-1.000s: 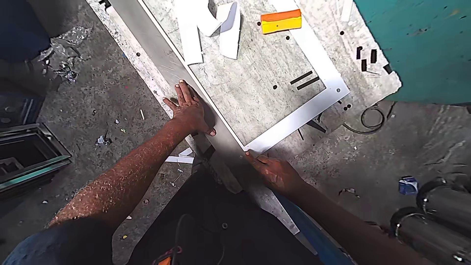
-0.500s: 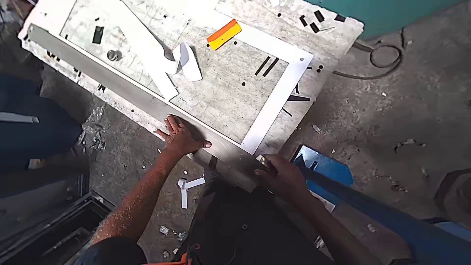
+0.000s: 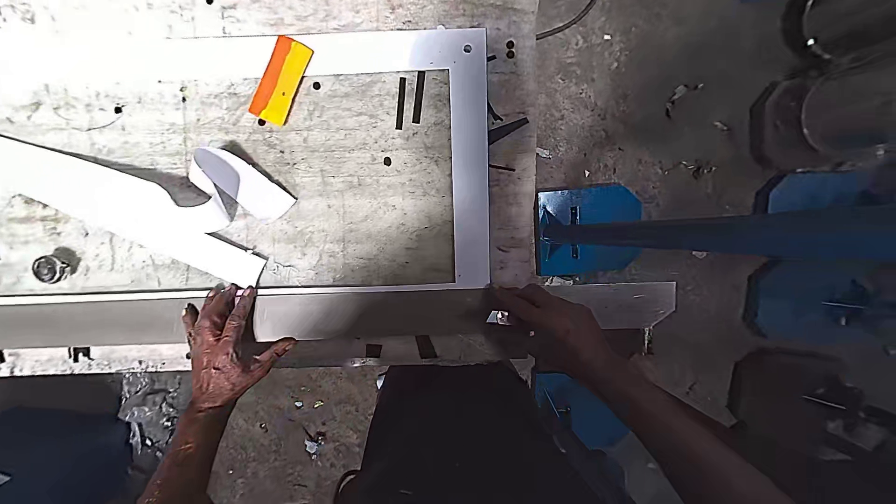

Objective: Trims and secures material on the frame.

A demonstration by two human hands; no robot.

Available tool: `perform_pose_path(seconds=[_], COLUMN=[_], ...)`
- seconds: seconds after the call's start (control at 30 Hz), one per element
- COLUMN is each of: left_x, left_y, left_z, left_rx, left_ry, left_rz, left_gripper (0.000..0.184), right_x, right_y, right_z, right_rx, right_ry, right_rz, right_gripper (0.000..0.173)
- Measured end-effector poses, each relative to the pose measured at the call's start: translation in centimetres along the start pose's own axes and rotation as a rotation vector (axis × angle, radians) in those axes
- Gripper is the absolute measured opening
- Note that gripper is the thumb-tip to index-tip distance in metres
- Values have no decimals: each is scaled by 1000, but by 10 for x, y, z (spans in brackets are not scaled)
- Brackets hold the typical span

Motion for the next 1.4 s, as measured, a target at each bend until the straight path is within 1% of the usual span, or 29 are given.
perform_pose_path(seconds=[0.1, 0.23, 0.6, 0.83, 1.3, 1.4], left_x=[4, 7, 9, 7, 6, 6], left_y=[4, 6, 4, 2, 6, 5], left_z=[1, -1, -4, -5, -9, -8], left_rx=[95, 115, 132, 131, 114, 116], left_ry=[-97, -158, -181, -185, -189, -191], left_rz=[11, 41, 40, 61, 68, 77], left_gripper=[104, 101, 101, 100, 101, 101], right_x=[4, 6, 6, 4, 2, 3], right_y=[1, 2, 3, 6, 10, 11], right_z=[-2, -3, -8, -5, -6, -7], right_rx=[37, 70, 68, 38, 14, 6], right_ry=[3, 0, -67, -59, -66, -77], right_rz=[-14, -31, -49, -82, -106, -90], right_gripper=[68, 67, 65, 67, 65, 63])
Point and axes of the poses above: each hand's wrist, its own z-axis towards the middle knuckle, its own x-axis out of the palm, y = z × x, the point moved 9 cm from there along z, towards the middle knuckle, and after that the axes turned 5 degrees about -x, right-handed, at the moved point
